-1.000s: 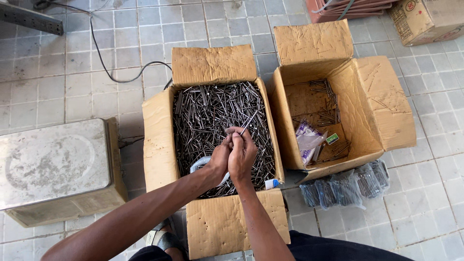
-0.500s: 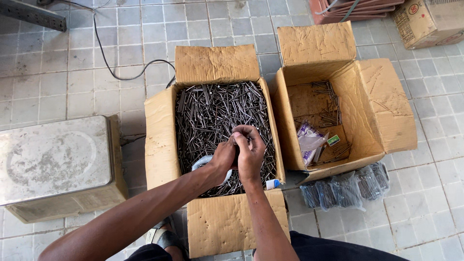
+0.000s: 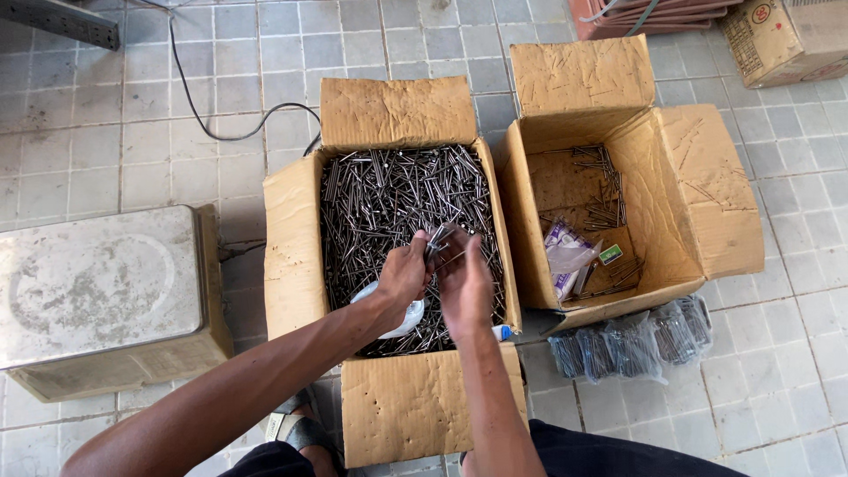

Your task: The person scoops nails from a large cardboard box into a small plastic bag, weighs the bag on a digital scale, and then seals the bag with a stapler. The process is repeated for multiple bags.

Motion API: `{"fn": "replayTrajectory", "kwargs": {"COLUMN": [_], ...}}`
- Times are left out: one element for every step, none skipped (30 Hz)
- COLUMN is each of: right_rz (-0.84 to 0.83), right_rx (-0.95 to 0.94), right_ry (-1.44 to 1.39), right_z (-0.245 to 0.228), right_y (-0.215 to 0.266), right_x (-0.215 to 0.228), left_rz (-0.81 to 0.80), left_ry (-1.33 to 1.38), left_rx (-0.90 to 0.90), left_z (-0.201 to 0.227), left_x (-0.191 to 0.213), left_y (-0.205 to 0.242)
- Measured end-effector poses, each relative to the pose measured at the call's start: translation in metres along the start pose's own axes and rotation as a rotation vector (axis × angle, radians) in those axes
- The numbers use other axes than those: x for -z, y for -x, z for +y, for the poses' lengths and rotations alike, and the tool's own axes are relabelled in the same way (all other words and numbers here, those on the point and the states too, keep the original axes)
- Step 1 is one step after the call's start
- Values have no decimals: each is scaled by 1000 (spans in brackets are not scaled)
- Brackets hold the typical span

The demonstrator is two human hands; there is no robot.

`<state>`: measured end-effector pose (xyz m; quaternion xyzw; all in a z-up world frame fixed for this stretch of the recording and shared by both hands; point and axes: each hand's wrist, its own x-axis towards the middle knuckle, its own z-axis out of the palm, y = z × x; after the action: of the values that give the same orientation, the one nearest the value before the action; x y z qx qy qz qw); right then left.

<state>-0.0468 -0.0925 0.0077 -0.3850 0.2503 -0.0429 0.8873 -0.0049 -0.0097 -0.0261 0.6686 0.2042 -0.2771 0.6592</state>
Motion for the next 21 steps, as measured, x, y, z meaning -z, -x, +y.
{"fn": "replayTrajectory", "kwargs": {"right_rz": [1, 3, 5, 6, 85, 164, 165, 164, 164, 166, 163, 160, 161, 198, 237, 240, 267, 294, 302, 299, 284], "right_rx": [-1, -4, -8, -10, -35, -59, -56, -115, -179, -181, -273, -366, -368, -368, -369, -372, -371, -369, -372, -265, -155], "right_ry": [-2, 43, 87, 84, 81, 77, 74, 2, -66, -65, -168, -272, -271, -368, -467, -466, -419, -371, -371, -90, 193], "right_z": [4, 7, 11, 16, 20, 24, 28, 31, 36, 41, 45, 50, 54, 59, 63, 59, 55, 50, 34, 18, 1], "right_y": [1, 2, 3, 3, 2, 1, -3, -8, -11, -17, -24, -30, -41, -52, -62, -68, -76, -83, -74, -66, -61], "right_x": [-3, -6, -10, -10, -10, -10, -2, 5, 13, 25, 37, 48, 61, 74, 86, 94, 102, 111, 94, 78, 59], "left_rz": [0, 41, 82, 83, 33, -18, -20, -134, -246, -247, -282, -318, -317, -321, -325, -325, -302, -278, -282, -226, -165], "left_ry": [-2, -134, -267, -270, -325, -380, -383, -441, -493, -492, -594, -696, -695, -656, -618, -617, -632, -646, -646, -624, -600], "left_rx": [1, 23, 46, 47, 51, 55, 53, 47, 46, 48, 22, -5, -3, -48, -90, -86, -160, -235, -227, -280, -336], "left_z": [-6, -12, -17, -16, -14, -12, -7, -1, 2, -1, -4, -7, 3, 13, 23, 24, 26, 27, 31, 36, 42], "left_x": [1, 1, 2, 1, -1, -4, -5, -5, -5, -3, -1, 0, 1, 2, 3, 8, 12, 16, 22, 27, 33], "left_y": [-1, -3, -4, 0, 3, 5, 10, 14, 19, 19, 18, 17, 30, 42, 54, 52, 49, 47, 43, 39, 34]}}
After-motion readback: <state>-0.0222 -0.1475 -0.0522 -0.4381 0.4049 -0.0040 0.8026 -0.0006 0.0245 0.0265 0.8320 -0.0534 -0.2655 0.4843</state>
